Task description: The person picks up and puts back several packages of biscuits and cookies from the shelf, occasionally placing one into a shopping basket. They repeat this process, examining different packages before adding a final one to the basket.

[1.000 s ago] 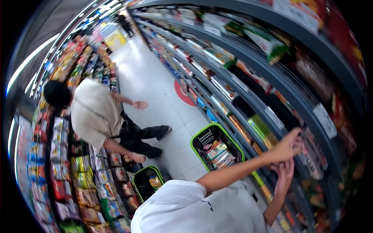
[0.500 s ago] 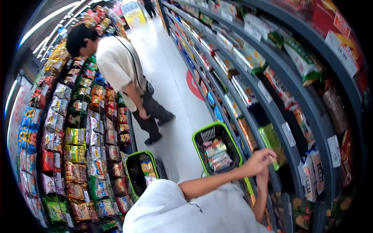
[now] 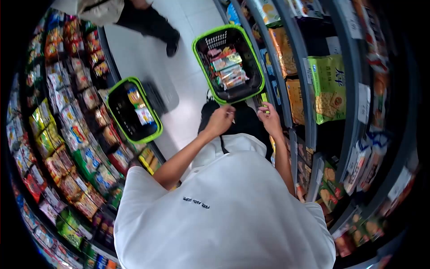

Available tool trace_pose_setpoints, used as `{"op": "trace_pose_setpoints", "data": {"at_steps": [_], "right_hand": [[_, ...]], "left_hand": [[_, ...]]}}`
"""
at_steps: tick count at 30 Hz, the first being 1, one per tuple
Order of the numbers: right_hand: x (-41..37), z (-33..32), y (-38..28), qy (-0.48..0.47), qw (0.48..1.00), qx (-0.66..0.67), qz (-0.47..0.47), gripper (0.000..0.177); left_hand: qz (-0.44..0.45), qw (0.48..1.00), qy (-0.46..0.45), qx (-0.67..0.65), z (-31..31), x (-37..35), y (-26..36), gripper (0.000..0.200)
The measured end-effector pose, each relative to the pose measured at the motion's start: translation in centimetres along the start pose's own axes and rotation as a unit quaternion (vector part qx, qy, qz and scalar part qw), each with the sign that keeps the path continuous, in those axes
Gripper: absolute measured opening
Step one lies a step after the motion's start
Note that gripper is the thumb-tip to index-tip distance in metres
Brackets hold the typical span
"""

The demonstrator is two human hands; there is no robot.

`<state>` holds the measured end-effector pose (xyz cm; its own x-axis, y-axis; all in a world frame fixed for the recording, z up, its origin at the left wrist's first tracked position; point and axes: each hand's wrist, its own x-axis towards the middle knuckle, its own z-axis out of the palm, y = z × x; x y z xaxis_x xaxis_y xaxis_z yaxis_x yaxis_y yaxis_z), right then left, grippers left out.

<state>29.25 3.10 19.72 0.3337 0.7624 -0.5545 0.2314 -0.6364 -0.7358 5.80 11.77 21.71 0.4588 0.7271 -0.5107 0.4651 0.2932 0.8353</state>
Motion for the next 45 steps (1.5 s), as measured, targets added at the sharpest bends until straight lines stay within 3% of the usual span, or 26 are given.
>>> {"op": "trace_pose_setpoints", "data": {"at_steps": [3, 7, 9, 11, 15, 17, 19, 21, 23, 26, 27, 30, 33, 34, 37, 38, 40, 41, 42, 43, 44, 45], "right_hand": [[3.7, 2.3, 1.9, -0.059, 0.997, 0.029, 0.041, 0.041], [11.9, 6.0, 6.7, -0.138, 0.983, 0.064, 0.1, 0.046], [16.3, 7.3, 8.8, -0.16, 0.976, 0.07, 0.129, 0.048], [20.7, 9.0, 11.2, -0.125, 0.956, 0.16, 0.211, 0.05], [29.5, 12.2, 20.7, -0.099, 0.969, -0.002, 0.226, 0.06], [32.5, 13.1, 22.5, -0.104, 0.949, -0.269, 0.128, 0.065], [35.1, 14.5, 24.7, -0.121, 0.937, -0.301, 0.126, 0.067], [37.3, 15.8, 26.6, -0.126, 0.897, -0.423, 0.023, 0.071], [39.0, 17.0, 26.6, -0.163, 0.872, -0.461, -0.031, 0.074], [42.3, 18.9, 29.4, -0.131, 0.833, -0.507, -0.179, 0.066], [43.2, 19.4, 30.0, -0.133, 0.833, -0.508, -0.177, 0.066], [45.3, 21.2, 31.4, -0.126, 0.754, -0.579, -0.285, 0.053], [47.0, 22.4, 32.1, -0.159, 0.726, -0.613, -0.27, 0.049], [47.5, 22.6, 33.3, -0.111, 0.723, -0.598, -0.328, 0.038], [49.3, 23.7, 35.3, -0.128, 0.722, -0.612, -0.296, 0.026], [49.6, 24.5, 35.3, -0.129, 0.689, -0.67, -0.242, 0.016], [49.4, 25.0, 35.9, -0.119, 0.707, -0.67, -0.192, 0.017], [48.3, 24.9, 34.4, -0.128, 0.711, -0.68, -0.129, 0.027], [46.4, 24.4, 34.9, -0.056, 0.729, -0.661, -0.168, 0.04], [46.0, 24.0, 33.5, -0.235, 0.74, -0.63, -0.019, 0.054], [43.5, 22.5, 29.8, -0.251, 0.785, -0.563, 0.061, 0.066], [41.1, 21.4, 26.9, -0.288, 0.764, -0.576, 0.044, 0.078]], "left_hand": [[-0.035, 0.991, 0.02, 0.13, 1.1, -1.0, -6.0, 0.023], [-0.17, 0.965, 0.004, 0.199, 5.9, -2.6, -11.3, 0.03], [-0.177, 0.963, -0.026, 0.201, 9.1, -3.4, -14.0, 0.03], [-0.139, 0.973, 0.004, 0.182, 12.5, -3.8, -16.1, 0.027], [-0.143, 0.983, 0.033, 0.114, 16.5, -1.1, -16.9, 0.022], [-0.143, 0.984, 0.055, 0.086, 18.7, 0.1, -17.4, 0.02], [-0.154, 0.982, 0.082, 0.068, 19.9, 2.1, -17.6, 0.015], [-0.255, 0.963, 0.048, 0.079, 20.8, 3.4, -18.0, 0.012], [-0.28, 0.956, 0.059, 0.067, 21.4, 3.7, -18.9, 0.012], [-0.312, 0.947, 0.069, 0.045, 21.3, 4.3, -19.3, 0.013], [-0.32, 0.944, 0.067, 0.035, 21.2, 4.3, -19.4, 0.013], [-0.344, 0.935, 0.082, 0.022, 21.6, 4.7, -19.6, 0.015], [-0.35, 0.933, 0.07, 0.033, 21.9, 5.0, -19.9, 0.015], [-0.349, 0.934, 0.066, 0.036, 22.0, 5.0, -20.0, 0.015], [-0.326, 0.942, 0.073, 0.031, 22.3, 5.2, -20.0, 0.014], [-0.334, 0.938, 0.086, 0.036, 22.3, 5.1, -20.0, 0.013], [-0.336, 0.936, 0.101, 0.028, 22.1, 5.4, -19.6, 0.013], [-0.354, 0.93, 0.092, 0.037, 22.3, 5.4, -19.6, 0.015], [-0.365, 0.926, 0.096, 0.019, 22.1, 5.6, -19.1, 0.015], [-0.355, 0.928, 0.109, 0.027, 22.5, 5.2, -19.1, 0.015], [-0.358, 0.927, 0.108, 0.023, 22.6, 4.9, -19.1, 0.015], [-0.36, 0.927, 0.104, 0.028, 22.4, 4.7, -18.9, 0.014]]}}
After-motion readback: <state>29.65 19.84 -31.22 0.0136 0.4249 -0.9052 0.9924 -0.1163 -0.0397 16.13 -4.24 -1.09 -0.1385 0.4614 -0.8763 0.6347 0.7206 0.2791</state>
